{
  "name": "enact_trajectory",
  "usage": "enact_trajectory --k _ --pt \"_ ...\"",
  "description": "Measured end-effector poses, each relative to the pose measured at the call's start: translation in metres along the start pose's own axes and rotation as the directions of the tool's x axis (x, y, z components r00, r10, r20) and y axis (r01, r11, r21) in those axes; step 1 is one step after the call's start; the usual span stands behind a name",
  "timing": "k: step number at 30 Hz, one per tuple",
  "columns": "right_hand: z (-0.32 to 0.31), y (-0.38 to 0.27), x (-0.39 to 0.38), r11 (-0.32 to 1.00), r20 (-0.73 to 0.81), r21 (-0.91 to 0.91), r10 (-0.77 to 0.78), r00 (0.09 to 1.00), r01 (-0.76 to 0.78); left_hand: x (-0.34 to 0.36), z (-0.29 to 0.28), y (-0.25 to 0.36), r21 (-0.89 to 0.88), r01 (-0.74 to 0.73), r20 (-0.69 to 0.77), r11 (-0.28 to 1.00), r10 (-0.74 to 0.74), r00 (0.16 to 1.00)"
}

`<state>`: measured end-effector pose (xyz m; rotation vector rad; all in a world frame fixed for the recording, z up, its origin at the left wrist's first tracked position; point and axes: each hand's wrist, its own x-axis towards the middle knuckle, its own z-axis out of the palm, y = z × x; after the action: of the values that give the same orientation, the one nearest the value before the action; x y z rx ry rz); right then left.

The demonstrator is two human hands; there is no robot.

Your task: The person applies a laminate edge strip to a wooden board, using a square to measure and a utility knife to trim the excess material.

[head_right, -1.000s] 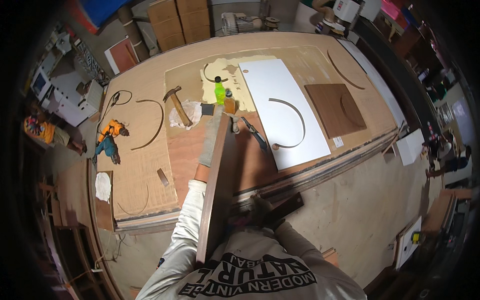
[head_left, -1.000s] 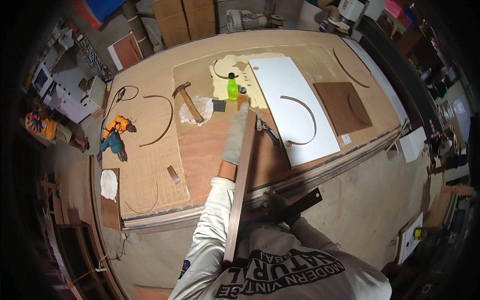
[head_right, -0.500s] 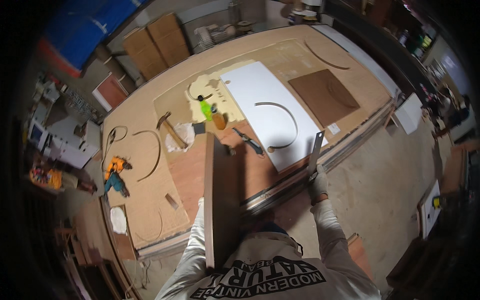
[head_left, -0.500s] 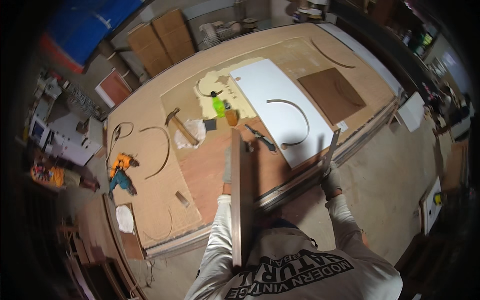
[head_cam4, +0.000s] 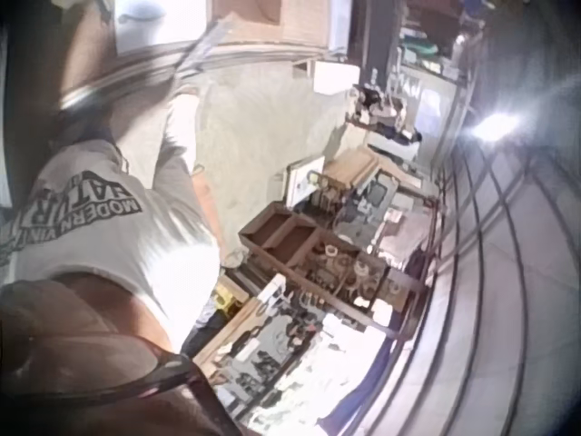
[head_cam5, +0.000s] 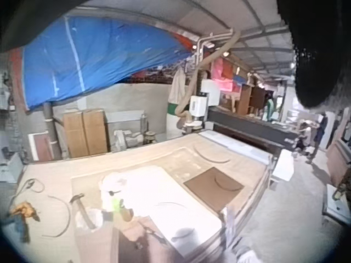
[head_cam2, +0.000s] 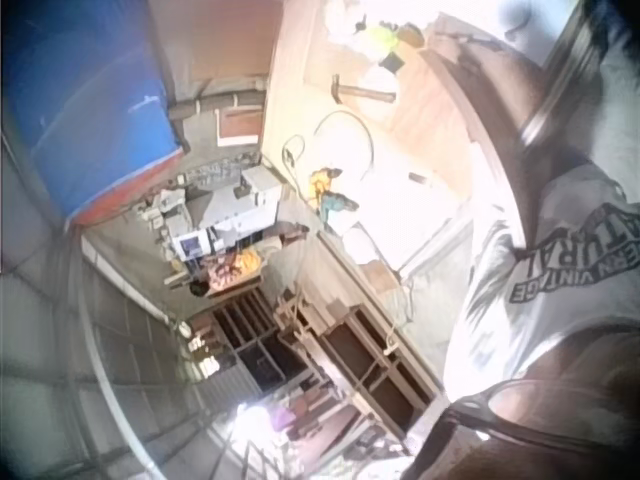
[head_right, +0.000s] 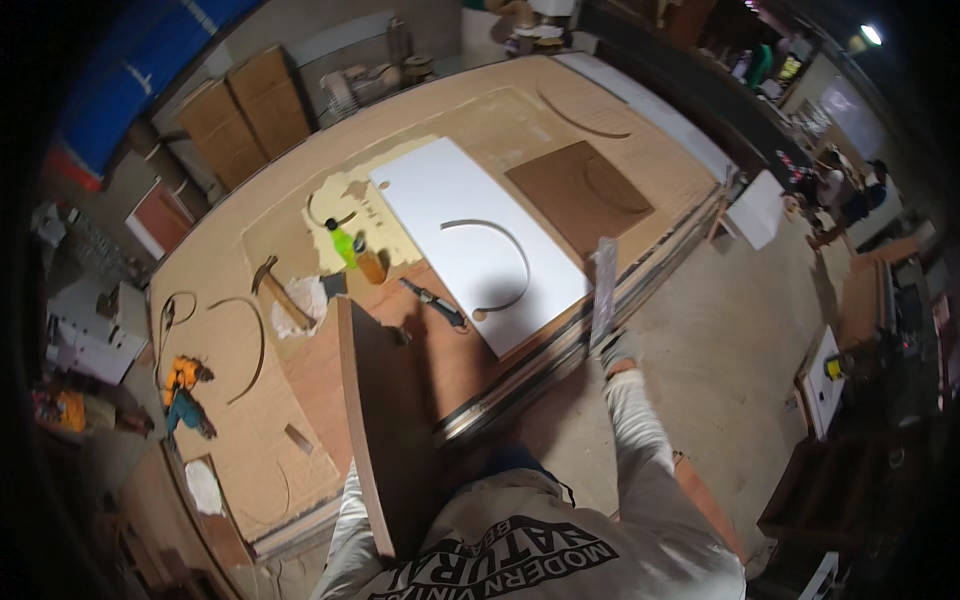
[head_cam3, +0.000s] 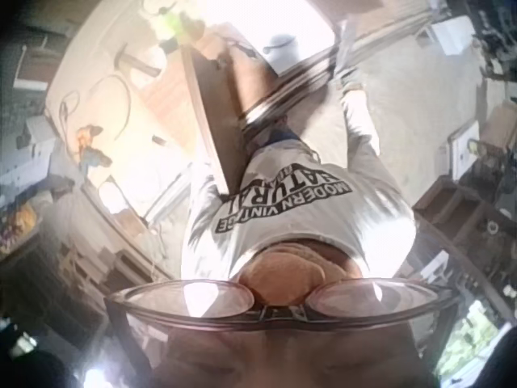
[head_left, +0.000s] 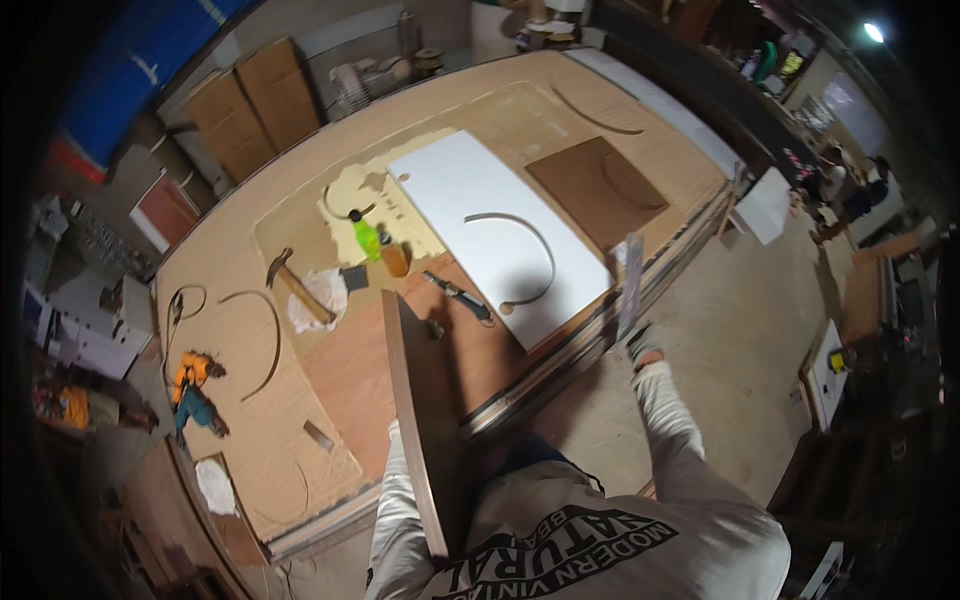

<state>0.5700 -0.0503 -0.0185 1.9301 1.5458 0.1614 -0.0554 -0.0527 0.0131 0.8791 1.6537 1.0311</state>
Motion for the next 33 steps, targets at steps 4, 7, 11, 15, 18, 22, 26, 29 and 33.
enact_trajectory --k 4,7,11,15,18,22,26,29,33 --pt "-0.024 0.08 0.099 -0.891 0.393 0.329 0.432 0.812 0.314 0.0 0.032 0.001 -0.024 -0.005 -0.031 1.0 0.005 1.0" --pt "-0.101 -0.009 0.11 -0.584 0.287 0.812 0.393 0.874 -0.004 -0.025 -0.021 -0.007 0.091 0.047 -0.18 0.995 -0.03 0.983" --pt "-0.142 -0.027 0.148 -0.692 0.125 0.713 0.289 0.949 0.117 -0.034 0.005 -0.01 0.066 0.057 -0.209 0.996 -0.042 0.977" --pt "-0.163 -0.071 0.158 -0.459 -0.045 0.87 0.288 0.956 0.179 -0.049 0.008 -0.009 0.094 0.065 -0.262 0.993 -0.039 0.964" --pt "-0.149 -0.071 0.158 -0.242 -0.15 0.94 0.346 0.926 0.242 -0.054 0.014 -0.006 0.08 0.059 -0.29 0.995 -0.033 0.957" --pt "-0.163 -0.078 0.119 -0.043 -0.045 0.998 0.214 0.976 0.055 -0.086 -0.01 -0.026 0.076 0.12 -0.38 0.99 -0.083 0.921" --pt "-0.15 -0.043 0.155 0.061 -0.016 0.998 0.271 0.962 0.0 -0.084 0.009 -0.026 0.027 0.106 -0.375 0.994 -0.088 0.923" --pt "-0.165 -0.052 0.14 0.041 0.015 0.999 0.24 0.971 -0.026 -0.108 -0.001 -0.039 0.02 0.145 -0.412 0.989 -0.124 0.903" --pt "-0.176 -0.052 0.139 0.207 -0.094 0.978 0.325 0.941 0.026 -0.109 0.004 -0.045 0.005 0.154 -0.415 0.988 -0.138 0.899"
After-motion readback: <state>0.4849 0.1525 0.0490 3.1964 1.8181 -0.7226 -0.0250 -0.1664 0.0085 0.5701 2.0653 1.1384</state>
